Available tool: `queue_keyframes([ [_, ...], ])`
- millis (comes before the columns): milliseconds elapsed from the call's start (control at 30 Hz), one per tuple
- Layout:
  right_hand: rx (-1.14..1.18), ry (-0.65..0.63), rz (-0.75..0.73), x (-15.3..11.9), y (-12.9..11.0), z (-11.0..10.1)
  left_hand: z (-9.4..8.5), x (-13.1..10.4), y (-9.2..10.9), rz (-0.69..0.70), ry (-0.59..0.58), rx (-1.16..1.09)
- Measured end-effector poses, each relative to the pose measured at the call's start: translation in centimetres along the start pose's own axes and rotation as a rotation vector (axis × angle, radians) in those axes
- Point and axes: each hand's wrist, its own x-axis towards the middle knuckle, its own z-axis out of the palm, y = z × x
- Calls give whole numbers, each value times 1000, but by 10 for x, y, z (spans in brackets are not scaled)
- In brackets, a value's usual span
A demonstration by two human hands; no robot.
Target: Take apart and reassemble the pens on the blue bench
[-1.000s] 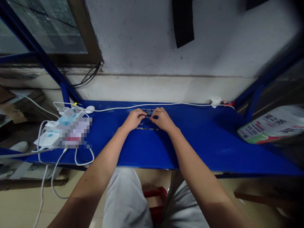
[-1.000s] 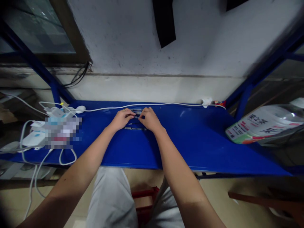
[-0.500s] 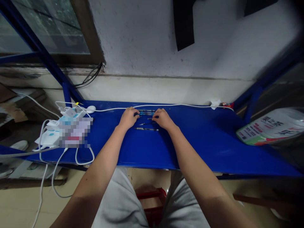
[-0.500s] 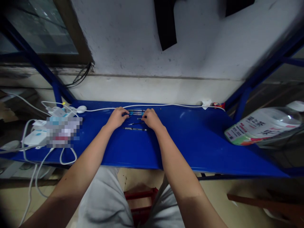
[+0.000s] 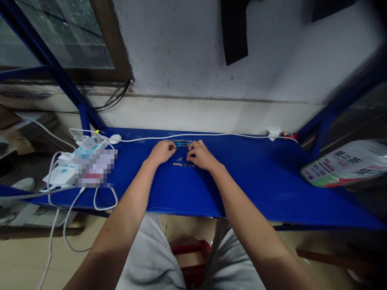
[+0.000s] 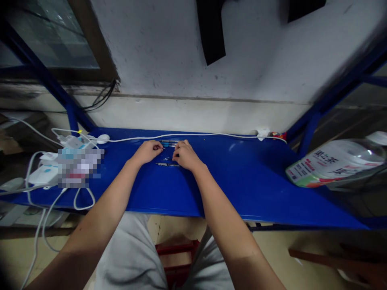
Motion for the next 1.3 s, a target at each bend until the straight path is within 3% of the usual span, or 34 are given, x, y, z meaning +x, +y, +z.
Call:
queue_keyframes([
  [133, 5, 73, 14, -4, 4, -12, -5, 0, 3, 45, -10, -35],
  [267, 24, 115, 132, -9, 7, -31, -13, -3, 6, 63, -64, -75],
  [400, 61, 81, 163, -13, 5, -41, -20, -6, 3, 24, -167, -144],
  [600, 71, -28, 145, -11, 1, -34, -20, -7, -1, 35, -302, -180],
  [867, 67, -107, 173, -9, -3, -29, -26, -8, 10, -98, -388, -149],
  [1300, 135, -108, 179, -8, -1, -23, -21, -7, 10, -68, -376, -159],
])
